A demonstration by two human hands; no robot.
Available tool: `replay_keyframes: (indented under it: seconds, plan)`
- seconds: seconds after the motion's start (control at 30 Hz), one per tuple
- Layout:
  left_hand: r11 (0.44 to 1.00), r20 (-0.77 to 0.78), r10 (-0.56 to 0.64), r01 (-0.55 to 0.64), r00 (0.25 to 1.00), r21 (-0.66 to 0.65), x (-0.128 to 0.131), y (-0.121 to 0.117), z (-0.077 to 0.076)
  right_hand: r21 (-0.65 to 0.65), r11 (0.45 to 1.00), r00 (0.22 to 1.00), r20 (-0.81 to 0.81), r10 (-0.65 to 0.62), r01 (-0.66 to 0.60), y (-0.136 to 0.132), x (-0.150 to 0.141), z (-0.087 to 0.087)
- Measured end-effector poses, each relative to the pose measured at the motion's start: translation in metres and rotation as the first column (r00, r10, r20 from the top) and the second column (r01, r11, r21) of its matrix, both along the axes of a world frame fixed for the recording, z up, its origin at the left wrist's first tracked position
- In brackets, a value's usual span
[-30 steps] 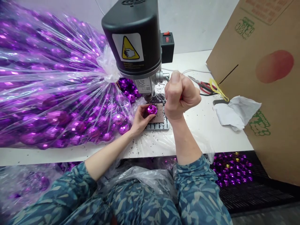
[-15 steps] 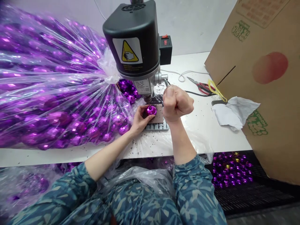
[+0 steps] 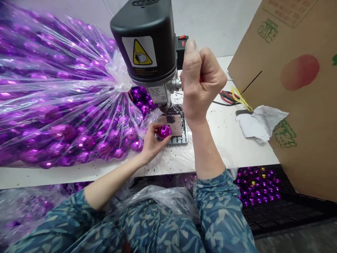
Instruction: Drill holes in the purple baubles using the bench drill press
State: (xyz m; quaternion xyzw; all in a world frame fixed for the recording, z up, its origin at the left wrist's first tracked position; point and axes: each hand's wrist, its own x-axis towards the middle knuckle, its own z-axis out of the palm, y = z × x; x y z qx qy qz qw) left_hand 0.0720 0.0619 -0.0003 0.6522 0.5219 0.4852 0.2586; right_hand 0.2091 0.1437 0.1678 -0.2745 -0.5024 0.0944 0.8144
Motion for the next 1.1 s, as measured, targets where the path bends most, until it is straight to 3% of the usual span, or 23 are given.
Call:
replay_keyframes:
  seconds: [0.07,0.1,0.2,0.23,0.27,0.3,0.33,0.4,0.43,0.47,0.53,0.6,0.67,0.73,0.83,0.97,1.1]
  plan:
    - [0.981,-0.167,-0.189,0.179,0.968,-0.076,-0.009,-0.028,0.013,0.015,1.000,1.000,0.002,0.007,-0.007,0.001,0.000,-0.003]
    - [0.938,-0.247,-0.342,0.312,0.907,-0.154,-0.014,-0.042,0.020,0.022,1.000,1.000,0.003,0.012,-0.012,0.001,0.000,-0.005]
    - [0.669,-0.355,-0.743,0.625,0.567,-0.403,-0.023,-0.074,0.038,0.048,0.999,1.000,-0.008,0.013,-0.012,0.000,-0.001,-0.007]
    - [0.612,-0.357,-0.791,0.665,0.497,-0.429,-0.025,-0.076,0.043,0.059,0.998,1.000,-0.017,0.019,-0.018,0.000,-0.001,-0.007]
    - [0.602,-0.356,-0.798,0.683,0.487,-0.414,-0.027,-0.073,0.047,0.070,0.997,0.999,-0.027,0.028,-0.026,-0.001,-0.001,-0.007]
    - [0.635,-0.354,-0.771,0.681,0.530,-0.365,-0.029,-0.063,0.049,0.080,0.996,0.999,-0.037,0.040,-0.037,-0.002,-0.001,-0.006]
    - [0.706,-0.349,-0.706,0.645,0.616,-0.291,-0.031,-0.047,0.051,0.090,0.995,0.998,-0.046,0.050,-0.046,-0.002,-0.001,-0.006]
    - [0.877,-0.340,-0.479,0.461,0.809,-0.137,-0.038,-0.001,0.050,0.105,0.993,0.996,-0.055,0.063,-0.057,-0.003,-0.001,-0.005]
    - [0.947,-0.356,-0.319,0.314,0.878,-0.074,-0.042,0.026,0.049,0.106,0.993,0.996,-0.054,0.065,-0.059,-0.004,-0.001,-0.004]
    - [0.982,-0.392,-0.185,0.183,0.901,-0.043,-0.046,0.053,0.046,0.103,0.993,0.997,-0.051,0.066,-0.060,-0.004,-0.001,-0.004]
    - [0.999,-0.464,-0.017,-0.008,0.886,-0.052,-0.053,0.100,0.039,0.095,0.993,0.996,-0.050,0.070,-0.065,-0.005,-0.001,-0.004]
    - [0.989,-0.544,0.037,-0.108,0.838,-0.099,-0.058,0.132,0.032,0.097,0.992,0.995,-0.060,0.081,-0.074,-0.005,-0.001,-0.005]
    - [0.980,-0.617,0.043,-0.152,0.786,-0.125,-0.062,0.145,0.029,0.102,0.992,0.994,-0.066,0.083,-0.076,-0.005,-0.001,-0.005]
    - [0.982,-0.636,0.050,-0.155,0.770,-0.111,-0.065,0.144,0.033,0.096,0.993,0.996,-0.056,0.076,-0.071,-0.005,-0.002,-0.005]
    - [0.998,-0.534,0.041,-0.058,0.845,-0.015,-0.068,0.119,0.050,0.097,0.993,0.995,-0.058,0.079,-0.073,-0.004,-0.002,-0.005]
    - [0.976,-0.308,-0.171,0.203,0.936,0.076,-0.061,0.059,0.069,0.089,0.995,0.999,-0.034,0.040,-0.037,-0.006,-0.002,-0.005]
    - [0.924,-0.086,-0.381,0.376,0.921,-0.069,-0.045,0.021,0.057,0.042,0.999,1.000,-0.029,0.000,0.002,-0.009,-0.004,-0.004]
